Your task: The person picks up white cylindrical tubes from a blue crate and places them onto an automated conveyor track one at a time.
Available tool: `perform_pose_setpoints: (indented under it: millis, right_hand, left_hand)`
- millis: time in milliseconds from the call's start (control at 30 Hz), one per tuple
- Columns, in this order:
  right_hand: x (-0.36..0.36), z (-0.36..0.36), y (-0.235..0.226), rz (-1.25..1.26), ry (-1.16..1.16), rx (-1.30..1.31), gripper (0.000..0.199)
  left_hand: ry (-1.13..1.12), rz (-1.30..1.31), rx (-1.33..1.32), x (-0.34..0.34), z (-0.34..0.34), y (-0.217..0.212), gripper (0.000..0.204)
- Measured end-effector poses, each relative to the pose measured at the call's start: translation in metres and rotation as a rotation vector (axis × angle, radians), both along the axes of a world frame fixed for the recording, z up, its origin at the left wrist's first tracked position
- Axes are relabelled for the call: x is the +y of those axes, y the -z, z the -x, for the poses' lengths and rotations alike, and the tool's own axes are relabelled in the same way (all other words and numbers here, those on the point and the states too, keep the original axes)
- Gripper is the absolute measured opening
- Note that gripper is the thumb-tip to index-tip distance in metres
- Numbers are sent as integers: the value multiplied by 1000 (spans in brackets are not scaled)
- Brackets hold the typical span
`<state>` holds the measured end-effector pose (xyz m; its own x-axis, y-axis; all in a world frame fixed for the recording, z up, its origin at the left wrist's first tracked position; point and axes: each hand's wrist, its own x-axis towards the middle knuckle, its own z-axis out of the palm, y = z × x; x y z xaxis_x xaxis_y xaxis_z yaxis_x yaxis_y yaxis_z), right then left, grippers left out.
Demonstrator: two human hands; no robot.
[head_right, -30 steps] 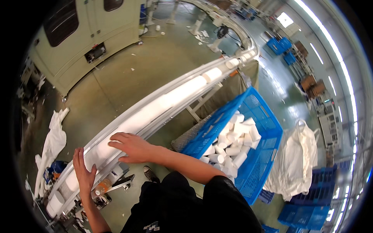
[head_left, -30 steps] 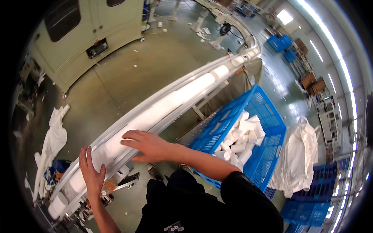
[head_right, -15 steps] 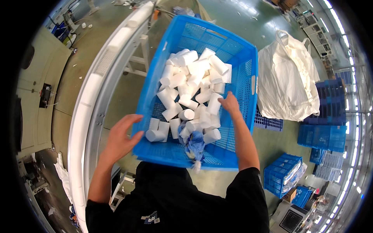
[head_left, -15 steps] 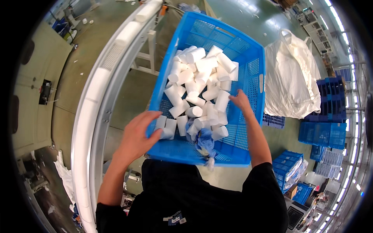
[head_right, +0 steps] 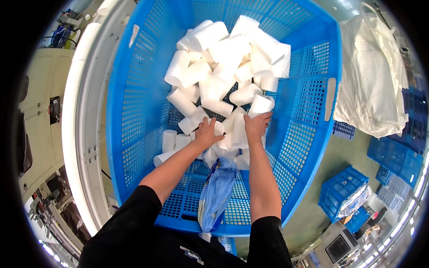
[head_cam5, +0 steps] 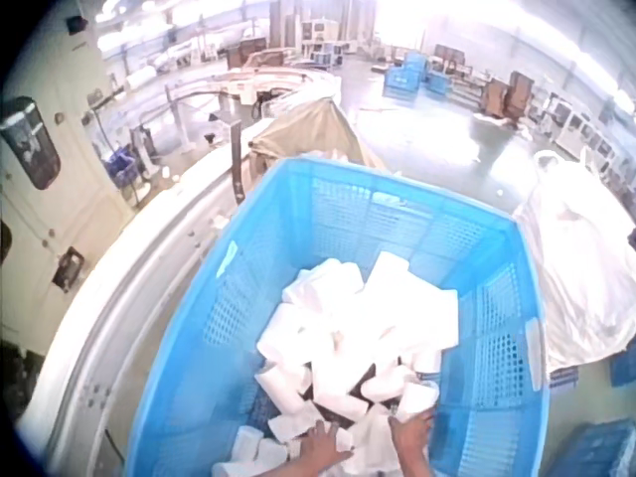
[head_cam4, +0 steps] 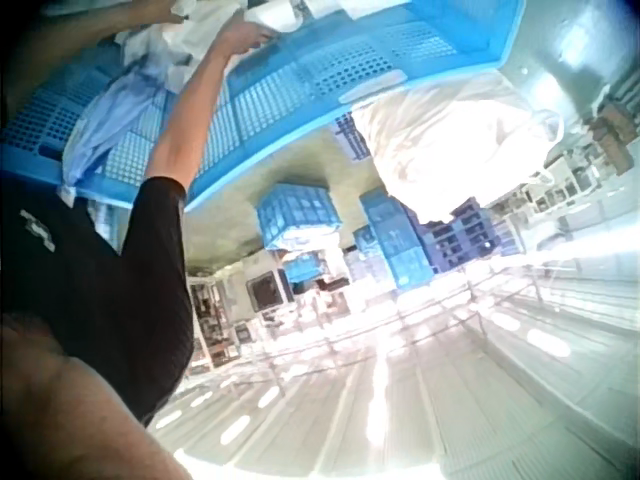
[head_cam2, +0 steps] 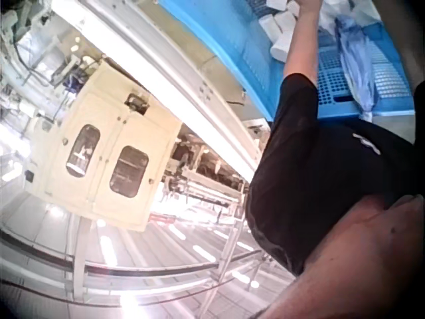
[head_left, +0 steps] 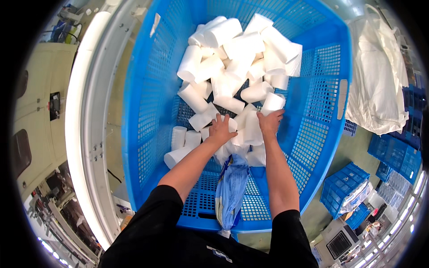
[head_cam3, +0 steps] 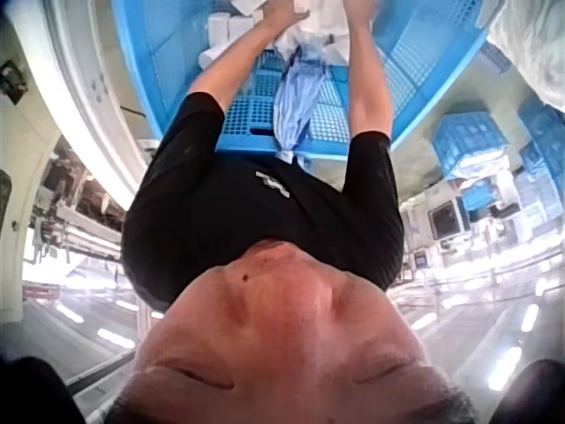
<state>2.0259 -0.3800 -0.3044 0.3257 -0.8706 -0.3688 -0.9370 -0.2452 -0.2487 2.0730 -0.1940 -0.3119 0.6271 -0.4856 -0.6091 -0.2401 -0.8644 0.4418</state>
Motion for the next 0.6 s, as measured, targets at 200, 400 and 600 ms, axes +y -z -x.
perform_pose_setpoints:
  millis: [200,400,600]
  right_hand:
    - [-6,15,-16,-52,11,-104,112]
    - [2,6,-70,-220,-109,-533,90]
    - [55,-39,-187,-690,-109,-887,68]
  left_hand:
    - [-63,8,6,-3,-6,-13,74]
    - [-734,342,448,34,-58,-155,64]
    - [-882,1430,616,151,-42,-300,71]
